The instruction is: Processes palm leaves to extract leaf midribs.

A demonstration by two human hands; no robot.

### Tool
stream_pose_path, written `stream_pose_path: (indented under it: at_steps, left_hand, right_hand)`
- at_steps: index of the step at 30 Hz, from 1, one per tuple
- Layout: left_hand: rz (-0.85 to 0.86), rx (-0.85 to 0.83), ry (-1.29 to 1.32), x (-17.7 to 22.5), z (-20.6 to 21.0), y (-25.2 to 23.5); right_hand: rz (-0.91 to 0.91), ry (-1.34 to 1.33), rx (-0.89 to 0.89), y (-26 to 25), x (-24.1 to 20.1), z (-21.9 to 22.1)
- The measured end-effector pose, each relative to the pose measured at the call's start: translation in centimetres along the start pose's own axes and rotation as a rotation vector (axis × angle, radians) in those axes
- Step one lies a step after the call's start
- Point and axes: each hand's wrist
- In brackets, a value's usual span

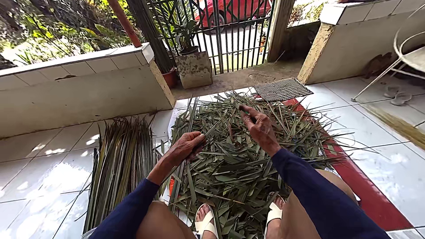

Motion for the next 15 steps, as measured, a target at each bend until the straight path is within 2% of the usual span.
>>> stream_pose_path:
  at_steps: [3,5,15]
  left_hand:
    - [0.045,0.033,-0.084,0.3,0.8,-0.7]
    - [0.065,0.041,-0.113,0.5,1.1,-1.0]
    - [0.066,0.037,-0.13,0.7,1.3,-1.2]
  right_hand:
    - [-0.011,0.065,-0.144,1.9,-0.3,1.7]
    - [-0.018,0.092,-0.17,2.2,-0.2,2.1]
    - [-0.037,0.185,-0.079,2.1,-0.3,1.8]
Point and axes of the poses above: each hand's wrist, its own y-axis away from the middle knuckle, its own z-axis out of the palm, x = y × z, and after that the axes turned 10 degrees about z, right-handed
